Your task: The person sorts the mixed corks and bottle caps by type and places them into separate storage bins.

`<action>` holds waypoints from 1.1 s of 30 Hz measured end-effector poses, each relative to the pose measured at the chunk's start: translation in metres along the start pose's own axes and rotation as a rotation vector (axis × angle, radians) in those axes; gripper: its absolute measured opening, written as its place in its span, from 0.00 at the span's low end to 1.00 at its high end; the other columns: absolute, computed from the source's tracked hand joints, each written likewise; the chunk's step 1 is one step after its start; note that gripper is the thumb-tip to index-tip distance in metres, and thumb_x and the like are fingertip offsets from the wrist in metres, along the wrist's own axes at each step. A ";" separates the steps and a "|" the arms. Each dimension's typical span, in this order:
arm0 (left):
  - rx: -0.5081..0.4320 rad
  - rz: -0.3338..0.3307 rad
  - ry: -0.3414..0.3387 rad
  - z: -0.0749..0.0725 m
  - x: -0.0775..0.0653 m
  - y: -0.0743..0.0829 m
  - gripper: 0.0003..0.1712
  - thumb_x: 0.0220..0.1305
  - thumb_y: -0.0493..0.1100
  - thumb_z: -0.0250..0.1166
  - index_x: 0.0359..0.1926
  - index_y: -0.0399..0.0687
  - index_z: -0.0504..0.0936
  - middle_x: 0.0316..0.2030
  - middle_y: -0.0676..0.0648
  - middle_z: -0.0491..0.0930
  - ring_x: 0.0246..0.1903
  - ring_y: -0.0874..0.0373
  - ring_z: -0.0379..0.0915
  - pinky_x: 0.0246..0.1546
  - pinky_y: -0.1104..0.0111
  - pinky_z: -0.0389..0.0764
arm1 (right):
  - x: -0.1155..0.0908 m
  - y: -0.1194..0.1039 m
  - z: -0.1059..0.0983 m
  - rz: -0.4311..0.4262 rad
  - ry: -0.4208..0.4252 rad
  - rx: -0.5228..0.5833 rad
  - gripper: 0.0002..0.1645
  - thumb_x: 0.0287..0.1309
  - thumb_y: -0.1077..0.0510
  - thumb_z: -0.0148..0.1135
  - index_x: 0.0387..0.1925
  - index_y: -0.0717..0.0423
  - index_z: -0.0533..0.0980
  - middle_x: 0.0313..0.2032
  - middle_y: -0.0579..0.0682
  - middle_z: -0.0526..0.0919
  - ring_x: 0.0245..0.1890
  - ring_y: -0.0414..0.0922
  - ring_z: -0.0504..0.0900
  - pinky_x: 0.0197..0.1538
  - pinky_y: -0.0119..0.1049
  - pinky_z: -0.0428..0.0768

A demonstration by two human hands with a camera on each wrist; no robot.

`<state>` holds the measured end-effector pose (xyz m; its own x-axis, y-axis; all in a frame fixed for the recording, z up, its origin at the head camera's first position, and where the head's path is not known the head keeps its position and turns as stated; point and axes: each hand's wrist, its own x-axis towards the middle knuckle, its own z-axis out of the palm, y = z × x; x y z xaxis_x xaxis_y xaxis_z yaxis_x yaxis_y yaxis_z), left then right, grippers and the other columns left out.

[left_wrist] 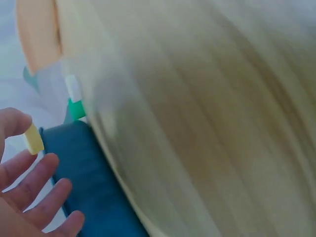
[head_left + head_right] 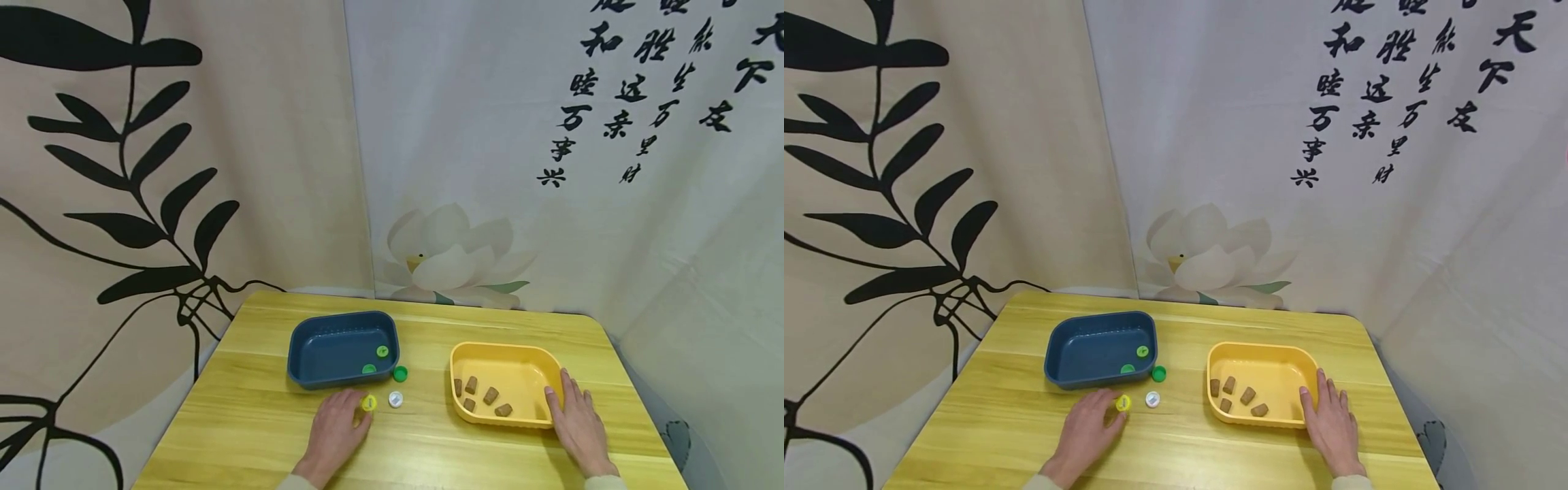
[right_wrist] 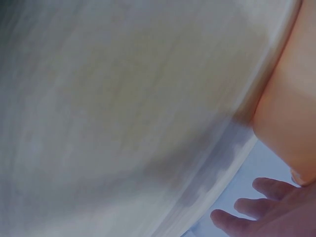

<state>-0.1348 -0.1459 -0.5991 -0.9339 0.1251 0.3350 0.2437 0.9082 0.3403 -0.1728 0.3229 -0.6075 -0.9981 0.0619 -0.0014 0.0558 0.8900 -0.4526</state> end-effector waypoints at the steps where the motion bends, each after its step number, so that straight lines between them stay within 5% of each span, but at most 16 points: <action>1: -0.009 -0.011 0.011 -0.002 0.000 0.000 0.20 0.54 0.52 0.71 0.47 0.51 0.82 0.44 0.51 0.81 0.47 0.52 0.76 0.54 0.52 0.73 | 0.000 0.000 0.000 0.001 0.000 0.000 0.45 0.72 0.34 0.28 0.76 0.55 0.35 0.68 0.76 0.50 0.62 0.82 0.46 0.53 0.78 0.55; 18: -0.141 -0.076 0.270 -0.042 0.035 -0.013 0.22 0.52 0.43 0.74 0.50 0.47 0.83 0.47 0.44 0.82 0.49 0.45 0.76 0.51 0.49 0.74 | 0.001 0.001 0.000 -0.005 0.009 0.006 0.44 0.73 0.35 0.30 0.76 0.56 0.36 0.68 0.76 0.51 0.62 0.82 0.47 0.52 0.78 0.55; 25: -0.195 -0.146 0.261 -0.047 0.053 -0.019 0.22 0.55 0.45 0.72 0.52 0.49 0.82 0.46 0.47 0.81 0.47 0.47 0.77 0.49 0.49 0.74 | 0.001 0.001 0.001 -0.006 0.016 0.002 0.43 0.73 0.36 0.31 0.76 0.56 0.37 0.68 0.75 0.51 0.62 0.81 0.47 0.53 0.78 0.54; 33: -0.152 -0.161 0.185 -0.034 0.078 -0.035 0.22 0.58 0.46 0.70 0.54 0.48 0.81 0.50 0.44 0.80 0.51 0.45 0.75 0.52 0.48 0.73 | 0.000 0.000 0.000 0.000 0.006 0.007 0.44 0.73 0.35 0.30 0.76 0.56 0.36 0.68 0.75 0.50 0.62 0.81 0.47 0.53 0.78 0.54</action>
<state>-0.2076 -0.1816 -0.5547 -0.9037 -0.1037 0.4155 0.1454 0.8382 0.5256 -0.1730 0.3234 -0.6072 -0.9979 0.0644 0.0038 0.0555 0.8870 -0.4584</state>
